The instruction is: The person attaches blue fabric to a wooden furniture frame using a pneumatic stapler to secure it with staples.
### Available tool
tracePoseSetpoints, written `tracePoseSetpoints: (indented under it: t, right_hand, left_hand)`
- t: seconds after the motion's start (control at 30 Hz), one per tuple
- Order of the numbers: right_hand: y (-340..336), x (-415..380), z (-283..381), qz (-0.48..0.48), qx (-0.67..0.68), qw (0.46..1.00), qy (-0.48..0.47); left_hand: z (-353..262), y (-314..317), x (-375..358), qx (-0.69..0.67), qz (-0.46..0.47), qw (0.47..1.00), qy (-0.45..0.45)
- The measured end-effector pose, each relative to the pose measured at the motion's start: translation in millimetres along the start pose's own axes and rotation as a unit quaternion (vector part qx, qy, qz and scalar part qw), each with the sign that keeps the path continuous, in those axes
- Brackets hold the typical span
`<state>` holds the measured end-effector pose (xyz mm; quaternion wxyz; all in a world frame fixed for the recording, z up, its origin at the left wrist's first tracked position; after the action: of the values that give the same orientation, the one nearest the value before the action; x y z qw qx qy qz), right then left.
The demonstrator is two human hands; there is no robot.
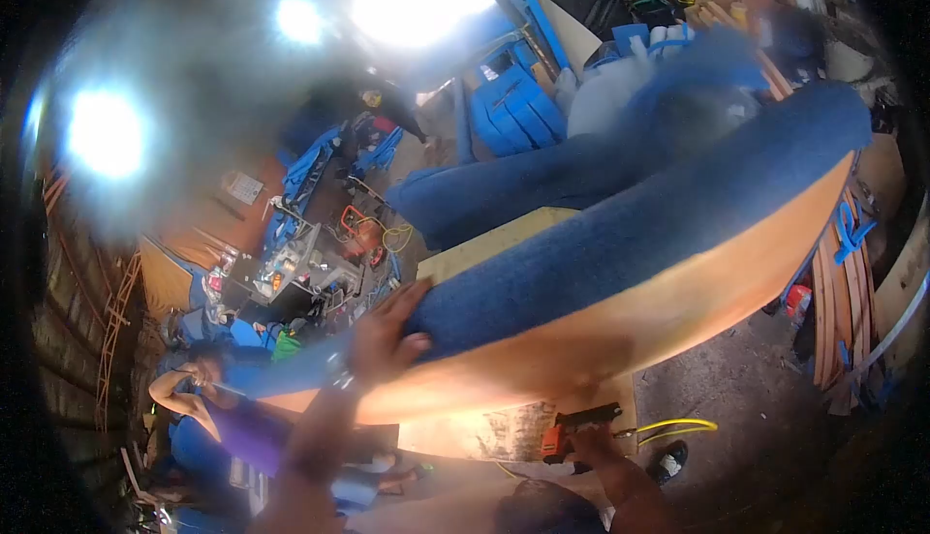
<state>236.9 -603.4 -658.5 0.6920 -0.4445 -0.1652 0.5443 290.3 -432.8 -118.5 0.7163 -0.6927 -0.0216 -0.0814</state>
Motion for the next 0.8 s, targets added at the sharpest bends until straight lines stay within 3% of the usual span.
tracePoseSetpoints:
  t: [0.07,0.17,0.27,0.37,0.5,0.53,0.67,0.73,0.8]
  right_hand:
    - [45.7,18.8,-17.0,-0.021,-0.006,0.999,0.035]
    - [-5.6,3.9,1.1,0.050,-0.005,0.996,0.079]
    - [11.7,18.1,0.1,0.019,-0.017,0.996,0.080]
    - [34.2,22.2,-6.4,-0.071,-0.040,0.987,0.137]
    - [14.5,0.1,0.6,-0.128,0.042,0.949,0.284]
    - [8.7,-14.9,5.2,-0.203,0.106,0.936,0.268]
    - [-52.1,-65.7,32.8,-0.394,0.062,0.892,0.214]
    - [-78.1,-87.3,36.7,-0.502,0.187,0.821,0.198]
    - [-121.3,-113.4,61.5,-0.548,0.212,0.788,0.185]
  left_hand:
    - [61.7,1.3,-58.1,-0.020,-0.044,0.998,-0.039]
    - [127.4,-5.0,-133.3,0.009,-0.066,0.993,-0.095]
    - [181.7,-10.0,-201.8,0.038,-0.107,0.981,-0.160]
    - [217.8,-11.8,-246.5,0.090,-0.123,0.963,-0.222]
    - [245.5,-6.3,-277.2,0.110,-0.173,0.950,-0.234]
    - [244.5,-5.3,-278.5,0.112,-0.182,0.949,-0.233]
    - [232.6,2.7,-274.4,0.127,-0.212,0.936,-0.252]
    - [217.1,7.3,-261.7,0.137,-0.220,0.932,-0.251]
    - [193.9,8.1,-237.5,0.132,-0.204,0.944,-0.224]
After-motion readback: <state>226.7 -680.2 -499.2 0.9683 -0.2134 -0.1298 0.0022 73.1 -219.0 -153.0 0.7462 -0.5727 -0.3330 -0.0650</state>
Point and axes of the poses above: each hand's wrist, its own x-axis towards the middle knuckle, its own y-axis out of the palm, z = x × y, the point moved 4 cm from there along x, towards the middle knuckle, and after that the axes turned 7 degrees about x, right-handed, at the moved point
